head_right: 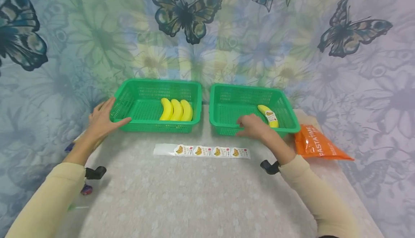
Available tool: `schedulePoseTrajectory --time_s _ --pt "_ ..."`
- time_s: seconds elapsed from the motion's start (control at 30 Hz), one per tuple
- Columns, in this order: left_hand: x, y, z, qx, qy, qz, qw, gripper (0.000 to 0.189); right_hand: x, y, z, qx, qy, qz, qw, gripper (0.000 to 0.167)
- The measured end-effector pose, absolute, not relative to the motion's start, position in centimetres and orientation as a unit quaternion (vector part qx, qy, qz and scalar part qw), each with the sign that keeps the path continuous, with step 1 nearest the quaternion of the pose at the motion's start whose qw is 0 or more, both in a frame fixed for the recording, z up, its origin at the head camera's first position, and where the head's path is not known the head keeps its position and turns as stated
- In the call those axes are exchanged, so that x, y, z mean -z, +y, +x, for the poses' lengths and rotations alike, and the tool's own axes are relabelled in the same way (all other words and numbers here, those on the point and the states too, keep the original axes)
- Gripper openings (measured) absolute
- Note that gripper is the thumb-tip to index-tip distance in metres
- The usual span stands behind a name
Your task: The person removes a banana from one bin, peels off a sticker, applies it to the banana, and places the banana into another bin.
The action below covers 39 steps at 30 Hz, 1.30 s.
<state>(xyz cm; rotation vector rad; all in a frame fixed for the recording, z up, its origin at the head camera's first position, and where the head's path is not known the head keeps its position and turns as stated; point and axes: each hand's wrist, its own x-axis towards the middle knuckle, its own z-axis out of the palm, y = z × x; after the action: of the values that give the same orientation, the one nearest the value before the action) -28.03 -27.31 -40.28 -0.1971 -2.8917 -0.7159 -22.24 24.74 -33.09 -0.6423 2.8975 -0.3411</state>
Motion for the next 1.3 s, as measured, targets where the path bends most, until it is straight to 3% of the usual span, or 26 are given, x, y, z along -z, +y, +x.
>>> schedulePoseTrajectory --time_s 0.17,0.43,0.93,1.3 --pt "41.0 -28.4 -29.0 0.319 -0.947 -0.050 0.007 0.108 33.2 24.4 -21.8 0.119 0.966 -0.217 0.082 0.049" --pt "42.3 -29.1 -29.3 0.349 -0.937 -0.031 -0.019 0.109 33.5 23.4 -21.4 0.124 0.963 -0.221 0.088 0.050" --pt "42.0 -29.2 -30.1 0.334 -0.942 -0.024 -0.009 0.109 31.8 20.7 -21.9 0.125 0.958 -0.247 0.072 0.049" --pt "42.3 -29.1 -30.2 0.334 -0.942 -0.022 -0.004 0.110 29.0 16.1 -24.6 0.121 0.952 -0.273 0.073 0.051"
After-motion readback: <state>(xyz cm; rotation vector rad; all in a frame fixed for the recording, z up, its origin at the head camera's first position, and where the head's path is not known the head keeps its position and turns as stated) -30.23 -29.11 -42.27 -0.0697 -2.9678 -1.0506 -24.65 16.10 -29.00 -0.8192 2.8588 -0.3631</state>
